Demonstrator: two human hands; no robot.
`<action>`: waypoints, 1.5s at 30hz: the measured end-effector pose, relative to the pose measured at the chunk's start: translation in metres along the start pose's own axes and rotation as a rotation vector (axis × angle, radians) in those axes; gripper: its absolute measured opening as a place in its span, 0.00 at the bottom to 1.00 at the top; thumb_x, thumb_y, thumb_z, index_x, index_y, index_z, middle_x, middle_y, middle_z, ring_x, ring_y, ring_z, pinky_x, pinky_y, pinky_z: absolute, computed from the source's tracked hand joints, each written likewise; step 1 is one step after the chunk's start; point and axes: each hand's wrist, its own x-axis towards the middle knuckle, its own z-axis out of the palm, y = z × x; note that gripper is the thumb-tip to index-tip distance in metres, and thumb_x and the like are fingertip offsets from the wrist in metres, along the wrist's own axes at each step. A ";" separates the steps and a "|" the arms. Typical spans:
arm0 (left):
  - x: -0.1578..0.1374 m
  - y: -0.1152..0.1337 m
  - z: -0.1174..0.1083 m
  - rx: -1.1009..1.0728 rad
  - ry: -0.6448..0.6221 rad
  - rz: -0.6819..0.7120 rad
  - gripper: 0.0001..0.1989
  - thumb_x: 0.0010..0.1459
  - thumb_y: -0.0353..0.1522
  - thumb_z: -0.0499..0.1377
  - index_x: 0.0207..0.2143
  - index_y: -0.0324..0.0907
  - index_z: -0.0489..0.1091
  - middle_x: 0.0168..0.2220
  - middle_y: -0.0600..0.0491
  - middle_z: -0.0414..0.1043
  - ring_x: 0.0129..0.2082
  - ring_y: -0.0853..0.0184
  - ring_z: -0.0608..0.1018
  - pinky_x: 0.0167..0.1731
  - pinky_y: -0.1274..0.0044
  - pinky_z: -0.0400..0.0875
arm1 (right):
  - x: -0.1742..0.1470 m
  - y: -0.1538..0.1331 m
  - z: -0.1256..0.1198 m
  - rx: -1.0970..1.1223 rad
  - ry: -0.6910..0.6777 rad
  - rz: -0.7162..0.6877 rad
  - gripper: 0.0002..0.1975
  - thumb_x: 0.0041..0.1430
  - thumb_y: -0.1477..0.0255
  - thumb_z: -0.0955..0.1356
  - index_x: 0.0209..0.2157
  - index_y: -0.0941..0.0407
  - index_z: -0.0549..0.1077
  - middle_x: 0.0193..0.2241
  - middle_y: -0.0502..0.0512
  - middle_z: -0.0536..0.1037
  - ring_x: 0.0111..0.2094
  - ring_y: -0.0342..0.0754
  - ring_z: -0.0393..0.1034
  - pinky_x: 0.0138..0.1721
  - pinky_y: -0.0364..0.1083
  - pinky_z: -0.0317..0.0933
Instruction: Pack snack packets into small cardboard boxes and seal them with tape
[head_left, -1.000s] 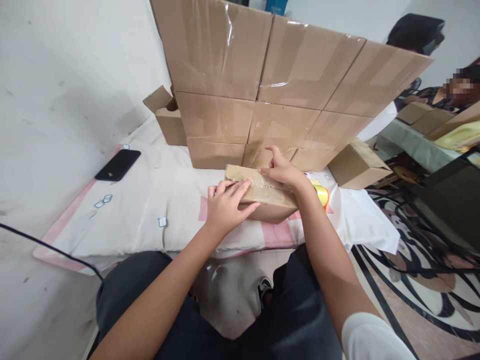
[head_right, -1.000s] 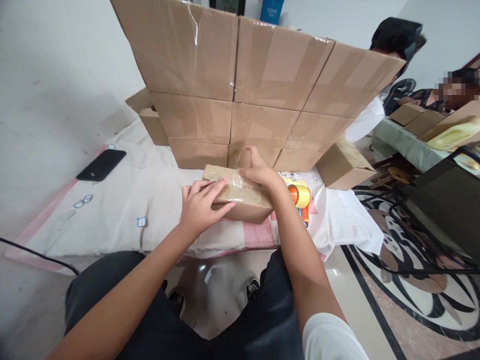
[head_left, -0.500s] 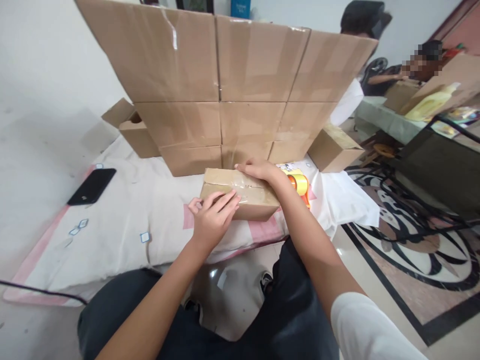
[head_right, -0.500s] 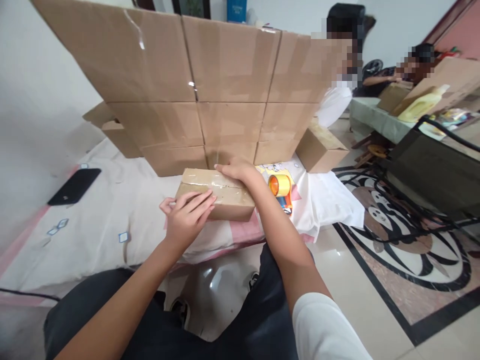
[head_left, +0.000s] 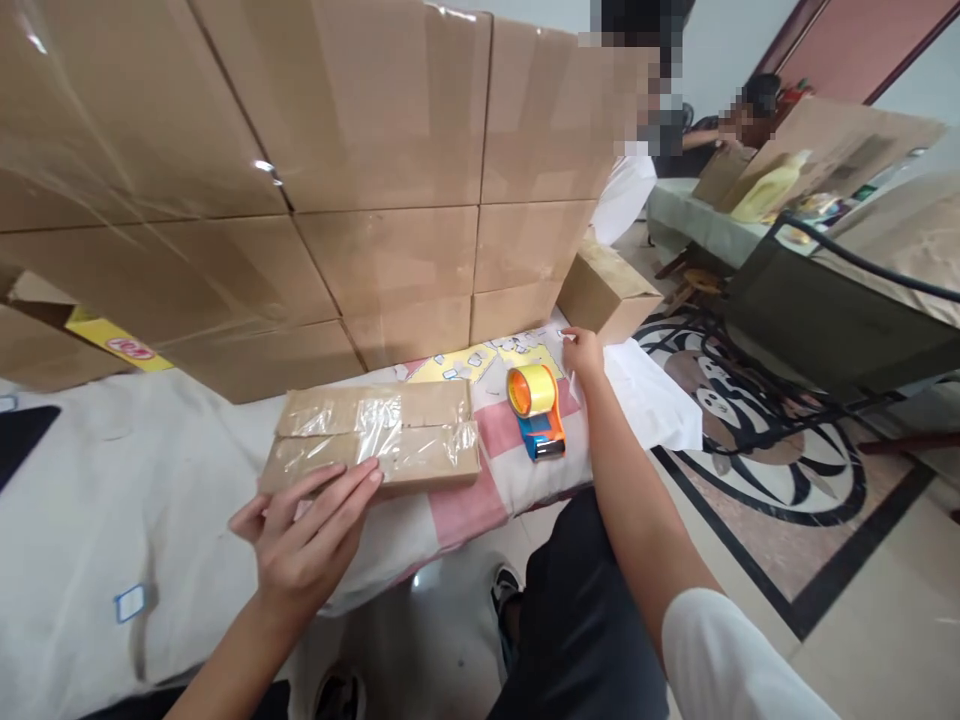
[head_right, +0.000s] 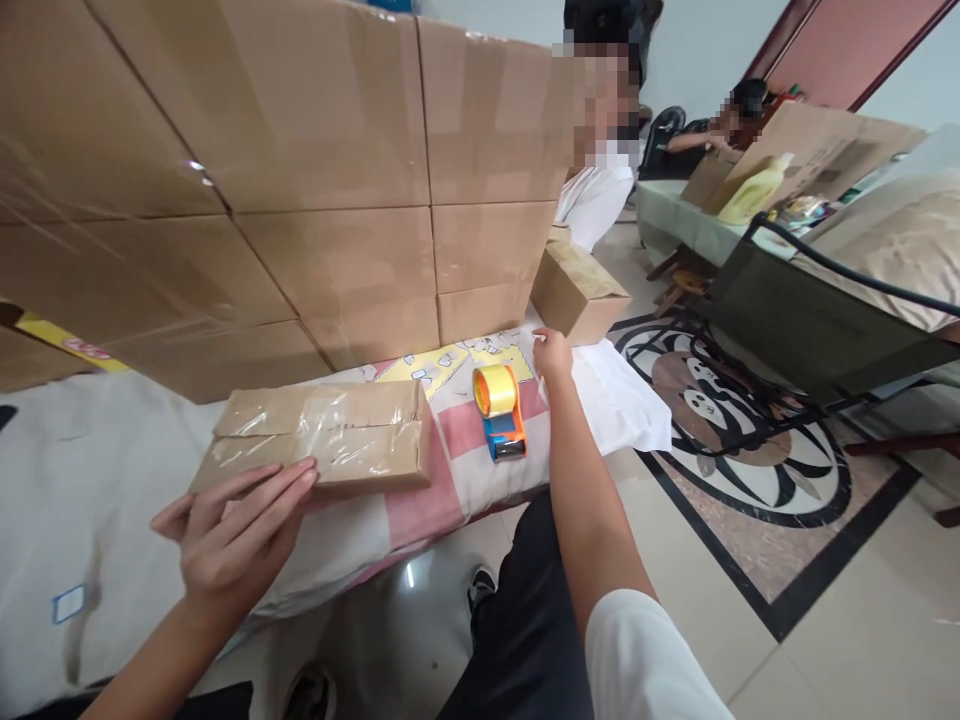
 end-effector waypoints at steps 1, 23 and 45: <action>0.000 0.001 0.001 0.000 0.006 -0.010 0.18 0.56 0.19 0.67 0.47 0.45 0.77 0.43 0.55 0.83 0.44 0.59 0.81 0.39 0.66 0.60 | 0.000 0.006 0.006 -0.012 -0.004 0.000 0.20 0.59 0.75 0.63 0.49 0.56 0.81 0.38 0.62 0.81 0.38 0.57 0.75 0.42 0.54 0.69; 0.004 0.007 -0.006 -0.018 -0.046 -0.041 0.19 0.59 0.23 0.67 0.50 0.47 0.76 0.47 0.57 0.82 0.47 0.61 0.80 0.42 0.67 0.61 | -0.001 0.019 0.030 -0.052 0.065 -0.075 0.24 0.60 0.79 0.60 0.53 0.56 0.78 0.56 0.62 0.76 0.55 0.59 0.68 0.53 0.54 0.65; 0.005 0.008 -0.005 -0.011 -0.073 -0.079 0.21 0.62 0.26 0.64 0.56 0.52 0.73 0.48 0.57 0.82 0.49 0.60 0.79 0.47 0.66 0.58 | -0.010 -0.018 0.044 0.235 -0.141 -0.413 0.07 0.54 0.69 0.70 0.32 0.53 0.81 0.47 0.58 0.74 0.51 0.57 0.65 0.59 0.57 0.59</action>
